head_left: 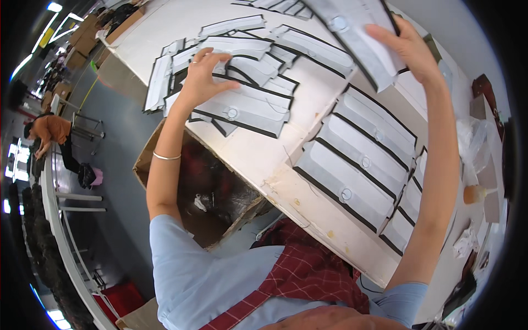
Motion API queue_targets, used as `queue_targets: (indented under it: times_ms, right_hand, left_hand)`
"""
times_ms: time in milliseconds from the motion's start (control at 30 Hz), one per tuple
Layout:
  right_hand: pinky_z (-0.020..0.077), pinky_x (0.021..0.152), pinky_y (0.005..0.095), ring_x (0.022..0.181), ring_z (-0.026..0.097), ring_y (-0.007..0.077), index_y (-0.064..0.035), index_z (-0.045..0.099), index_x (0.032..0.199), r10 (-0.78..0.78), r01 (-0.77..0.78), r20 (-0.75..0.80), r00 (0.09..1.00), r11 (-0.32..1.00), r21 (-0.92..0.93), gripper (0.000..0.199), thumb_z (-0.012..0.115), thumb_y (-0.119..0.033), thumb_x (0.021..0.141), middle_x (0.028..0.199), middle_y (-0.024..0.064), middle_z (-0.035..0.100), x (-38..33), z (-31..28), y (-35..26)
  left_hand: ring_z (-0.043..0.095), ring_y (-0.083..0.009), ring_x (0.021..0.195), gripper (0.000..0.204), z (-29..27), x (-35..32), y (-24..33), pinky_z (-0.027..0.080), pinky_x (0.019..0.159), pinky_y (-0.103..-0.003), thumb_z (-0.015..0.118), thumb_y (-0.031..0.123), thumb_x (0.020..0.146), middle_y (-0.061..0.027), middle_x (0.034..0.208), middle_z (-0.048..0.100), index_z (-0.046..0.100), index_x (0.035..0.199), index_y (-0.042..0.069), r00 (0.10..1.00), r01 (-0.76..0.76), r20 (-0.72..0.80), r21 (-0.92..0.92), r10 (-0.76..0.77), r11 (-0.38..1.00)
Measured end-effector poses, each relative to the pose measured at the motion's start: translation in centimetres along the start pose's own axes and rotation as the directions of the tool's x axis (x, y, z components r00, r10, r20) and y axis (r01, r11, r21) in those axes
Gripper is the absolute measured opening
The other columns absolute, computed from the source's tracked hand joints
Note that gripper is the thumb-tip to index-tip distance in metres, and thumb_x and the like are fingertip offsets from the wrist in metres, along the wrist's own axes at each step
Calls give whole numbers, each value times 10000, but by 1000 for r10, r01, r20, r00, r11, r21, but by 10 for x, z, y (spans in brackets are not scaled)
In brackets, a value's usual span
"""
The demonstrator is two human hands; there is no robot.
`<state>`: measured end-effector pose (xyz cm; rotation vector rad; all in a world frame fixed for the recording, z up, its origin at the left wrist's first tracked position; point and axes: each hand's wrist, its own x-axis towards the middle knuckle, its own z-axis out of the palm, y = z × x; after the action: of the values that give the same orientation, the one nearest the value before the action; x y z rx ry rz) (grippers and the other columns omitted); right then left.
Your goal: The person uses red-handled scissors to trim a black elastic band attached to a white face mask. They then place the finished mask onto a large white board and arrange it alongside other completed masks in neat rows.
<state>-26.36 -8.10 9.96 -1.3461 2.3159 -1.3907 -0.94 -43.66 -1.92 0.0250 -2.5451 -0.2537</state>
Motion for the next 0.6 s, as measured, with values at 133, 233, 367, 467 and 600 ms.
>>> queue_targets:
  times_ms: [133,233,367,467,600]
  right_hand:
    - [471,873,244,883,629,99,-66,676,1147,220,-195,108,969,959,-208,474,801,-398,833,1003,18,697,-21,-75,48]
    - [426,974,270,1028,592,123,-50,667,1156,363,-311,151,919,906,-288,510,854,-339,779,1108,29,665,-43,-86,64]
    - [463,922,271,994,602,120,-38,675,1159,480,-462,315,819,876,-136,525,893,-262,738,1074,24,674,-60,-90,94]
    - [505,826,257,891,628,99,-30,699,1115,492,-461,350,797,870,-173,464,877,-231,737,1001,17,702,-61,-74,110]
    - [500,842,255,901,635,114,-11,690,1151,574,-498,392,719,819,-285,515,867,-204,707,1029,43,716,-61,-65,115]
  left_hand:
    - [550,-247,923,331,7,6,-7,470,794,-380,901,195,612,-56,782,612,696,841,74,987,-23,156,-80,35,997]
    - [560,-242,908,217,-6,9,-5,459,780,-352,843,101,704,-61,800,611,658,799,39,961,47,275,-65,-27,997]
    - [619,-181,1019,120,-30,19,12,453,926,-288,739,50,869,-76,1020,702,633,908,10,990,125,-11,-387,-140,914]
    - [612,-95,970,89,-59,10,9,452,894,-224,705,43,929,-61,1069,700,653,988,0,951,57,-223,-554,-214,831]
    - [614,-103,968,139,-75,13,23,450,912,-223,708,33,932,-66,1048,686,655,1040,-36,919,0,-322,-578,-228,816]
